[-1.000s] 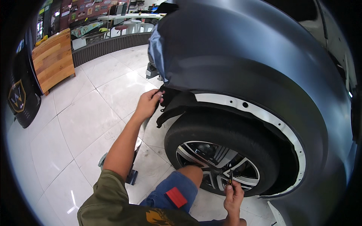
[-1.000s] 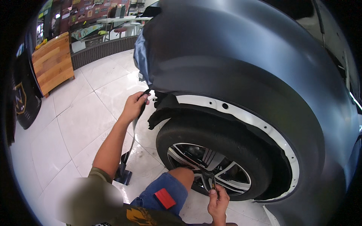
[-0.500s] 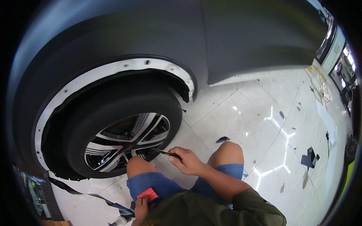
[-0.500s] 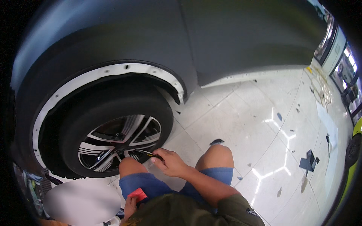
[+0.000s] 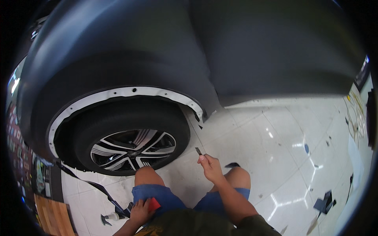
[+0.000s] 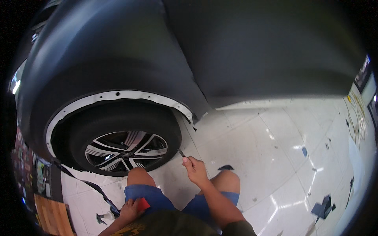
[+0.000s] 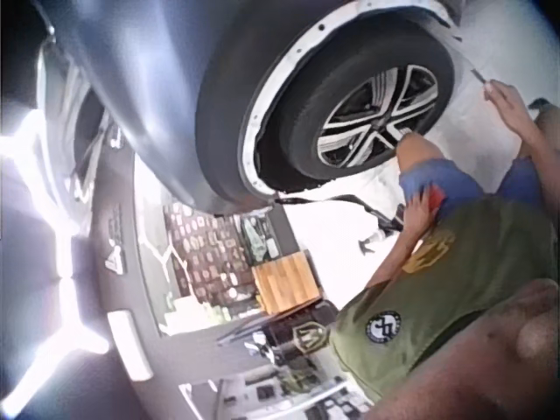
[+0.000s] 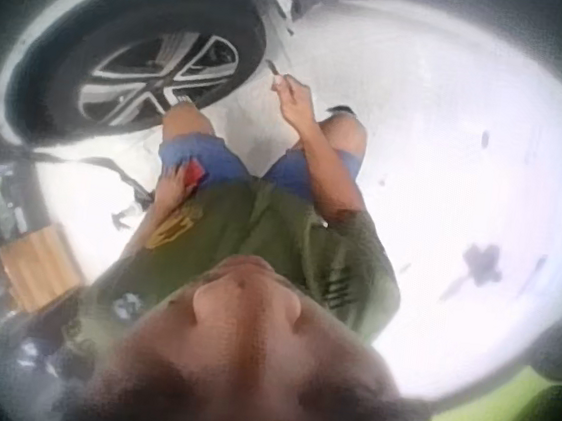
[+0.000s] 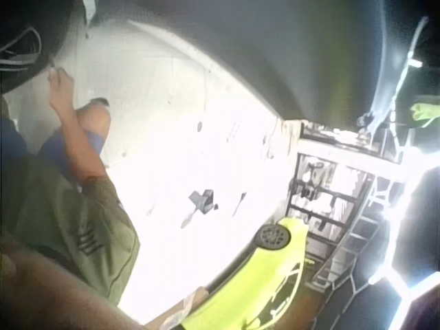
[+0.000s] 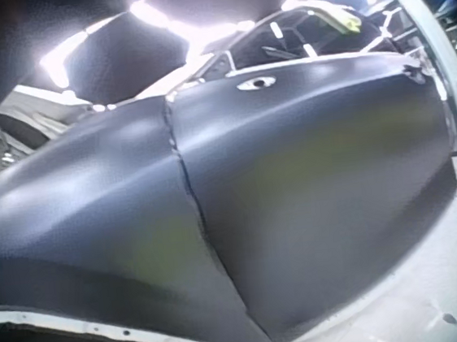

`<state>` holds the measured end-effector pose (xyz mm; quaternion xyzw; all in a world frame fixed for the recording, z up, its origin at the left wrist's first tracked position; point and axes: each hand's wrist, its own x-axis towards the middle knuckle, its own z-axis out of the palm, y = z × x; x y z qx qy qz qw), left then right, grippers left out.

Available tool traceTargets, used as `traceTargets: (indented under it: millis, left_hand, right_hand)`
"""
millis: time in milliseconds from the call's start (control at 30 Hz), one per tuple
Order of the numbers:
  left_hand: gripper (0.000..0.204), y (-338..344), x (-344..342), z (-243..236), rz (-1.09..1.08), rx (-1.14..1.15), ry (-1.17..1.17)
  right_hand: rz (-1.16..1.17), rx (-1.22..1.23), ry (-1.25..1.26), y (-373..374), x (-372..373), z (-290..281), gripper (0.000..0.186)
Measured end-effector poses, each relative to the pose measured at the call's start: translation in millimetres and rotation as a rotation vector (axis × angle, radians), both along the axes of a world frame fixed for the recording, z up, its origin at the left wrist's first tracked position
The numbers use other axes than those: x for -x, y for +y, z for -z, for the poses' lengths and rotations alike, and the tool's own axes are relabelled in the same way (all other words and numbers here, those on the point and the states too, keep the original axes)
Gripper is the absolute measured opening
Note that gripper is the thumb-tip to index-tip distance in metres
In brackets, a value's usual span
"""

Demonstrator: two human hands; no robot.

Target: The person applies a matte vinyl wrap to the front wheel arch of a car. They use a utility knife to trim the edges and a squeegee to smooth the material into the curves of the fender.

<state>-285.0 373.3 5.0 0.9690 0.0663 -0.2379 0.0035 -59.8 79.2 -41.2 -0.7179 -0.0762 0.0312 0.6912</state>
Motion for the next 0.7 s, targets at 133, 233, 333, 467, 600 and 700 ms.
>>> traceTargets:
  millis: [133, 233, 333, 467, 600, 700]
  left_hand:
    - [0.064, 2.8, 15.1, -3.5, -0.144, 0.179, -0.006]
    - [0.060, 9.0, 25.2, 12.3, -0.149, 0.266, -0.057]
    - [0.062, 8.1, 33.2, 4.6, -0.147, 0.324, -0.067]
    - [0.069, -13.9, 52.9, -17.1, -0.222, 0.287, -0.013]
    - [0.080, -13.8, 66.3, -24.0, -0.148, 0.222, 0.058]
    - [0.085, -18.8, 64.4, -30.5, -0.195, 0.175, 0.150]
  right_hand:
    - [-0.058, -0.064, 0.006, -1.5, -13.4, 12.2, 0.042]
    - [-0.108, -0.042, 0.009, -3.5, -23.9, 20.8, 0.042]
    - [-0.138, 0.024, -0.077, 9.9, -27.6, 33.6, 0.041]
    - [-0.141, 0.010, 0.013, 32.0, -32.3, 42.8, 0.037]
    - [-0.032, -0.344, 0.262, 39.6, -44.6, 52.7, 0.032]
    - [0.046, -0.607, 0.406, 37.3, -57.8, 51.8, 0.029]
